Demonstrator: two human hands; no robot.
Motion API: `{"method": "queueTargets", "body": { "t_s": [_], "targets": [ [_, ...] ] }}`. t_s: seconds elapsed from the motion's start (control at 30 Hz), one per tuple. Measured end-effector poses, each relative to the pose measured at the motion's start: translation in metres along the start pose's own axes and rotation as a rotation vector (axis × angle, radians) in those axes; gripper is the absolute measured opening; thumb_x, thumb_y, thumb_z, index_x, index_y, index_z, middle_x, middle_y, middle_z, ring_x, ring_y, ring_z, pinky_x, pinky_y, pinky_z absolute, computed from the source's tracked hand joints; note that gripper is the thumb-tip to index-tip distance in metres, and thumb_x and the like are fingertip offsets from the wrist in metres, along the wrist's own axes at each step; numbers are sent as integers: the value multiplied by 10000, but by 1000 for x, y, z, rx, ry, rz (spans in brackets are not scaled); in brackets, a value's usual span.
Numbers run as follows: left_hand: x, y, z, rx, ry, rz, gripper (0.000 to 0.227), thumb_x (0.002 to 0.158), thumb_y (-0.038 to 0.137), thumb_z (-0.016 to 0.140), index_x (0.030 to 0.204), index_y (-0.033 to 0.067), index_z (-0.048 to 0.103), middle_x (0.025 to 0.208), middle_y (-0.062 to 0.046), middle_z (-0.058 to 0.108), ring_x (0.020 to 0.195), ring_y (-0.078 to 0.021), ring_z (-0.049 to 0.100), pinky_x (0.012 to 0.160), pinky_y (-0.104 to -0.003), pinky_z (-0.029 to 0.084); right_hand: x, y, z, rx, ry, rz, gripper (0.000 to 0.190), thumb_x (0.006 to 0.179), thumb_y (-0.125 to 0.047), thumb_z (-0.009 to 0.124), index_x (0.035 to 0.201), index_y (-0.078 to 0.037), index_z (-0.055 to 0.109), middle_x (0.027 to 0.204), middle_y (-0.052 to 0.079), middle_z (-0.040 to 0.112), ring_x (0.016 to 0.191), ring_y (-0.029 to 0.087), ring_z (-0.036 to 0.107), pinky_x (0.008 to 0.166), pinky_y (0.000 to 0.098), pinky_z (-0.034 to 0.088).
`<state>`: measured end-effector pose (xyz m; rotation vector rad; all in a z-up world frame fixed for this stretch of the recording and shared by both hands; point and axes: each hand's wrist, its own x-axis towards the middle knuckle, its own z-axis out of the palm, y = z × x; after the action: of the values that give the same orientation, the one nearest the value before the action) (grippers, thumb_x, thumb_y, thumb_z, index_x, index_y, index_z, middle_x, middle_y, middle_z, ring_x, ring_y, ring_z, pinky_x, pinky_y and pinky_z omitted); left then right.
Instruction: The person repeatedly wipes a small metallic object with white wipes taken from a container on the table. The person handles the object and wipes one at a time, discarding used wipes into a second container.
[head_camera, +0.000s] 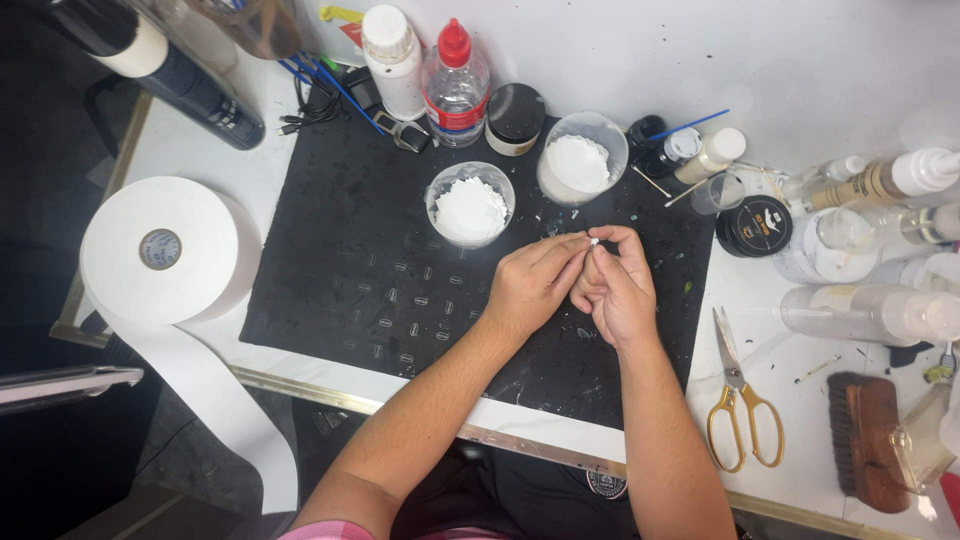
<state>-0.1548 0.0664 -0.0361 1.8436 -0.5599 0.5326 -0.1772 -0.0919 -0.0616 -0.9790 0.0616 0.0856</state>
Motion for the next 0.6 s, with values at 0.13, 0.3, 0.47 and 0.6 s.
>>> {"method": "queueTargets", "body": {
  "t_s": [0.13, 0.3, 0.47, 0.6],
  "targets": [
    [16, 23, -21, 108, 16, -4, 174, 940, 56, 745, 1109, 47, 704, 1117, -88, 751, 1003, -273, 767, 840, -355, 628, -1, 7, 7, -119, -34, -138, 205, 1081, -102, 486, 1275, -61, 436, 685, -20, 375, 581, 73, 356, 514, 258, 390],
    [46, 28, -86, 415, 57, -50, 124, 856, 127, 819, 966, 102, 767, 1211, -44, 714, 1189, -296, 667, 1008, -469, 490, -1, 15, 2, -306, -24, -276, 187, 1102, -109, 489, 1270, -41, 441, 696, -21, 373, 603, 66, 338, 542, 260, 401],
    [80, -6, -109, 466, -147, -368, 158, 649, 249, 901, 801, 235, 860, 1337, -88, 638, 1294, -357, 458, 1016, -559, 364, 3, 17, -1, -290, 26, -268, 161, 1105, -117, 488, 1241, -34, 465, 705, -16, 383, 603, 66, 346, 531, 253, 397],
    [81, -21, -98, 606, -300, -475, 204, 587, 230, 901, 788, 224, 866, 1346, -88, 629, 1288, -338, 470, 1010, -537, 364, 4, 16, -2, -276, 32, -270, 157, 1104, -111, 488, 1237, -30, 467, 712, -14, 387, 604, 65, 349, 529, 251, 396]
  ]
}}
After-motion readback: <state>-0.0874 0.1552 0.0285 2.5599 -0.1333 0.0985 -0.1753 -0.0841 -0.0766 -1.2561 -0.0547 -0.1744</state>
